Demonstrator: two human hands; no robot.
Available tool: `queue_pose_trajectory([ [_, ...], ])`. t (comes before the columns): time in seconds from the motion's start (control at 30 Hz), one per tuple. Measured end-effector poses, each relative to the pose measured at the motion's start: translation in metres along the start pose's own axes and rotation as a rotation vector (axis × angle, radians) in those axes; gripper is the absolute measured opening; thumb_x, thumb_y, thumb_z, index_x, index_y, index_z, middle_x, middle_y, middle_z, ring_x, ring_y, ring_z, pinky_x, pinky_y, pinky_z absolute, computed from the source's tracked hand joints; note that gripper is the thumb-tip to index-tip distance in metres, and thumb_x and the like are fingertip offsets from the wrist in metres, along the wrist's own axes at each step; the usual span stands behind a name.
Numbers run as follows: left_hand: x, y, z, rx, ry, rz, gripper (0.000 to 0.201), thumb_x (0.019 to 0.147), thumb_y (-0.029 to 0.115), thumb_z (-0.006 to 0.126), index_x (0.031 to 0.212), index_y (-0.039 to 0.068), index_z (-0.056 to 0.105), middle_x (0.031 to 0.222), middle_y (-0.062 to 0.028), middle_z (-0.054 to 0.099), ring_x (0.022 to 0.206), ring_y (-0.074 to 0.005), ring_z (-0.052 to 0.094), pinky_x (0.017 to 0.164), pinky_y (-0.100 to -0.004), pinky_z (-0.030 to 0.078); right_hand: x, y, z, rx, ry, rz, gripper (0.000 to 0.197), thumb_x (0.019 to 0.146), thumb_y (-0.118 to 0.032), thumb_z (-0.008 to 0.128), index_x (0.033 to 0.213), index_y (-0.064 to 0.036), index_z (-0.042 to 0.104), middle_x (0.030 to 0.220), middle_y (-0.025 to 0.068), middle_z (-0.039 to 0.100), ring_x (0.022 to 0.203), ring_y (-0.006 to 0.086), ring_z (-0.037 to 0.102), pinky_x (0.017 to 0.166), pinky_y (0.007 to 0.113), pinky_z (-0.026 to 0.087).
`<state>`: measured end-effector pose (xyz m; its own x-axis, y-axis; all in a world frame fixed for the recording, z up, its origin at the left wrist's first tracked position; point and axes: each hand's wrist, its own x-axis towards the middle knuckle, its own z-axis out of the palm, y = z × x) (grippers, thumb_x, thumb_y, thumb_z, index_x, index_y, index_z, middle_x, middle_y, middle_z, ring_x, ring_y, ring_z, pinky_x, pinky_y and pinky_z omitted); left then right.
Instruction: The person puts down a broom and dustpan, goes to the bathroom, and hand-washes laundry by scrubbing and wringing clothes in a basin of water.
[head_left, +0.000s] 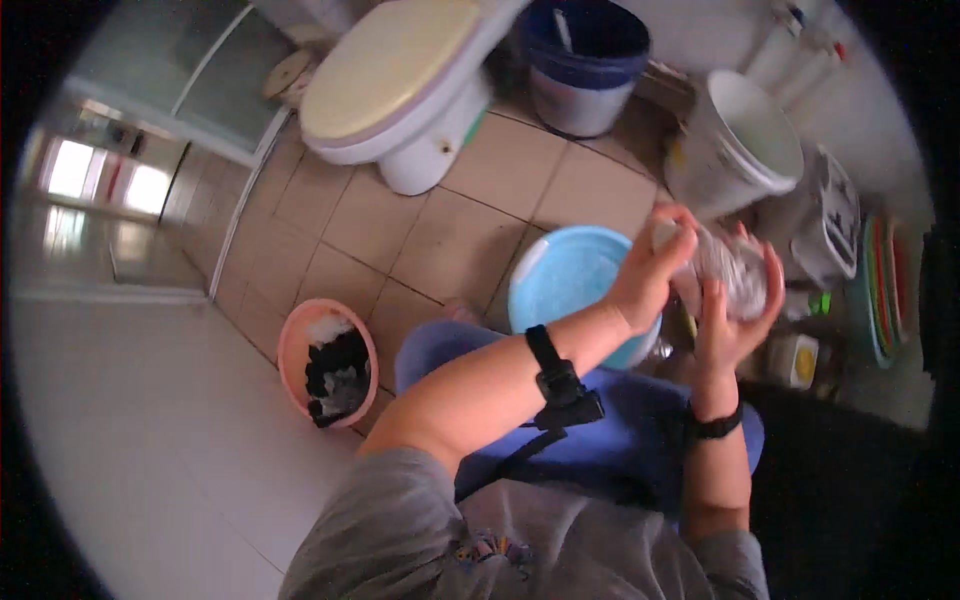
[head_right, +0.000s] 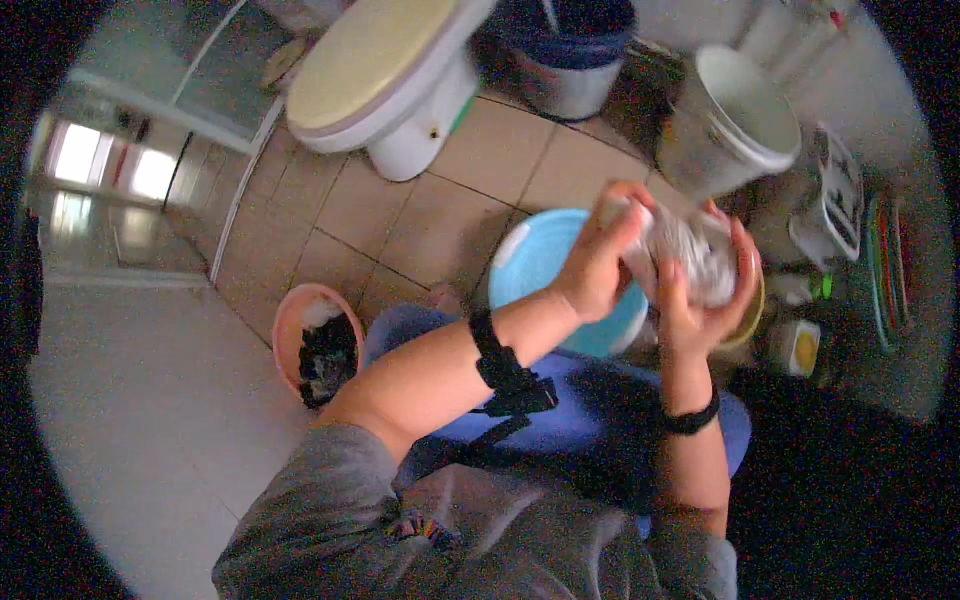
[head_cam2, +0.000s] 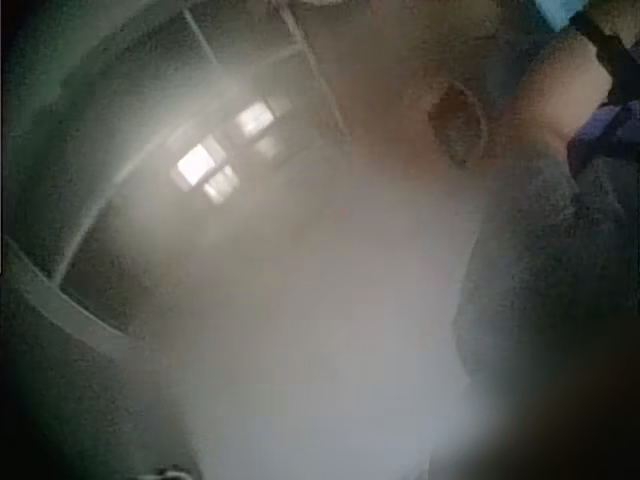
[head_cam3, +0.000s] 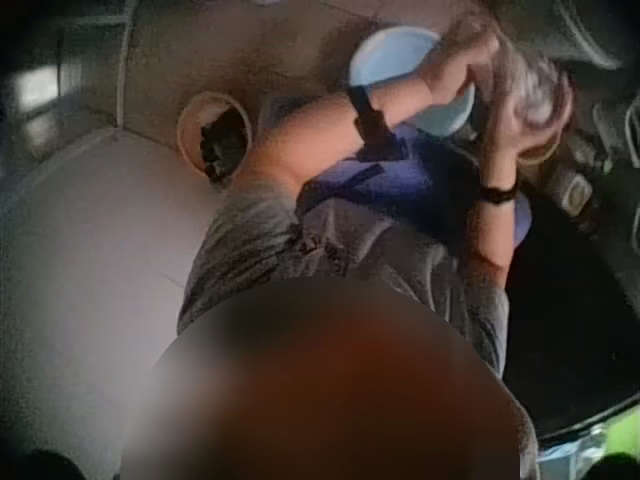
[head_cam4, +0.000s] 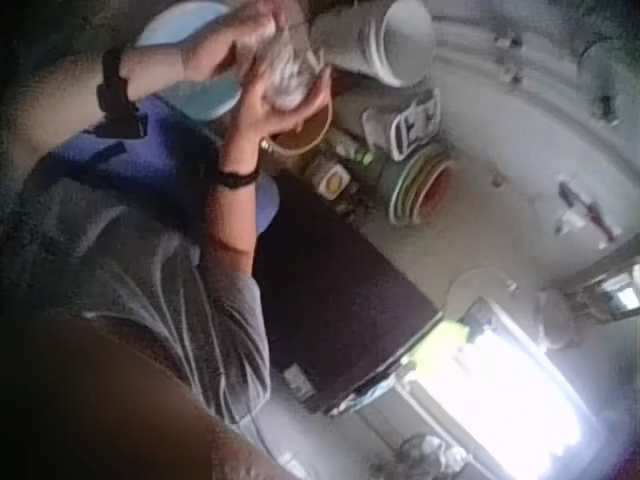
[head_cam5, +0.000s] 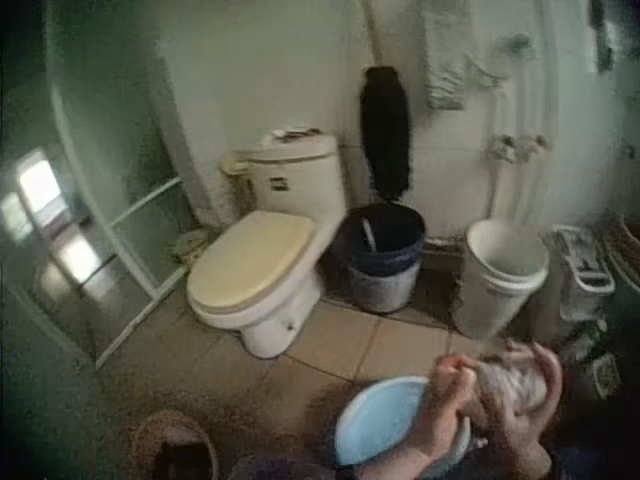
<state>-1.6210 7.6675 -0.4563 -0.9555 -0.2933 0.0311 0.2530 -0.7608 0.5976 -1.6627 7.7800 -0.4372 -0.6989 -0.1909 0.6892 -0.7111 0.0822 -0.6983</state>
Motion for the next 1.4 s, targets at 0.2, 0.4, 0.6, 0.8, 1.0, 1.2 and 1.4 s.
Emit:
queue_pose_trajectory([
  [0.2, -0.001, 0.026, -0.009, -0.142, -0.28, -0.436, 0.022, 0.089, 0.03, 0.058, 0.097, 0.011, 0.051, 0.091, -0.0003, 0.054, 0.085, -0.0123, 0.053, 0.074, -0.0293, 0.046, 0.002, -0.044, -0.004, -0.257, -0.328, -0.588, 0.052, 0.067, -0.009, 0.078, 0.111, -0.0205, 0.053, 0.111, 0.0123, 0.053, 0.104, 0.0407, 0.056, 0.087, 0.051, 0.05],
  [0.4, 0.009, 0.021, -0.032, 0.262, -0.375, -0.634, 0.02, 0.087, 0.027, 0.061, 0.096, 0.009, 0.058, 0.086, -0.0006, 0.057, 0.079, -0.0109, 0.055, 0.069, -0.0269, 0.046, 0.0, -0.05, 0.003, -0.191, -0.76, -0.909, 0.028, 0.053, -0.01, 0.069, 0.081, -0.011, 0.063, 0.098, 0.0108, 0.061, 0.097, 0.0366, 0.059, 0.083, 0.048, 0.052],
  [0.6, 0.02, 0.011, -0.034, 0.581, -0.563, -0.556, 0.026, 0.083, 0.026, 0.065, 0.103, 0.009, 0.061, 0.091, -0.0028, 0.063, 0.083, -0.0135, 0.058, 0.073, -0.0289, 0.048, -0.005, -0.053, 0.014, -0.25, -0.914, -1.089, 0.023, 0.054, -0.015, 0.065, 0.076, -0.0093, 0.064, 0.098, 0.0119, 0.062, 0.098, 0.0362, 0.06, 0.083, 0.046, 0.053],
  [0.8, 0.037, -0.031, -0.045, 0.949, -0.972, -0.199, 0.037, 0.074, 0.021, 0.067, 0.11, 0.013, 0.064, 0.099, -0.0056, 0.067, 0.09, -0.0202, 0.062, 0.077, -0.0345, 0.05, -0.03, -0.032, 0.017, -0.244, -1.09, -1.17, 0.03, 0.044, -0.024, 0.057, 0.07, -0.0098, 0.065, 0.1, 0.014, 0.061, 0.102, 0.0385, 0.057, 0.081, 0.048, 0.054],
  [1.0, 0.028, -0.029, -0.033, 1.199, -0.81, -0.373, 0.036, 0.072, 0.015, 0.057, 0.106, 0.008, 0.068, 0.098, -0.01, 0.068, 0.087, -0.027, 0.064, 0.074, -0.0387, 0.051, -0.043, -0.021, 0.014, -0.428, -1.266, -1.162, 0.036, 0.049, -0.029, 0.063, 0.08, -0.0103, 0.069, 0.107, 0.0151, 0.06, 0.108, 0.0366, 0.054, 0.091, 0.05, 0.046],
  [1.2, 0.024, -0.05, -0.028, 1.519, -0.846, -0.286, 0.031, 0.073, 0.017, 0.058, 0.098, 0.005, 0.07, 0.102, -0.0133, 0.067, 0.09, -0.031, 0.064, 0.076, -0.0428, 0.05, -0.06, -0.003, 0.021, -0.449, -1.583, -0.557, 0.036, 0.076, -0.027, 0.059, 0.106, -0.0086, 0.065, 0.115, 0.0136, 0.06, 0.113, 0.0303, 0.054, 0.097, 0.039, 0.041],
  [1.4, -0.005, -0.039, -0.026, 1.675, -0.579, -0.285, 0.027, 0.079, 0.026, 0.058, 0.091, 0.007, 0.072, 0.097, -0.0147, 0.068, 0.09, -0.0339, 0.064, 0.078, -0.0442, 0.05, -0.075, 0.013, 0.028, -0.633, -2.086, -0.257, 0.033, 0.081, -0.026, 0.055, 0.109, -0.0121, 0.065, 0.118, 0.0114, 0.06, 0.112, 0.0297, 0.055, 0.098, 0.046, 0.04],
])
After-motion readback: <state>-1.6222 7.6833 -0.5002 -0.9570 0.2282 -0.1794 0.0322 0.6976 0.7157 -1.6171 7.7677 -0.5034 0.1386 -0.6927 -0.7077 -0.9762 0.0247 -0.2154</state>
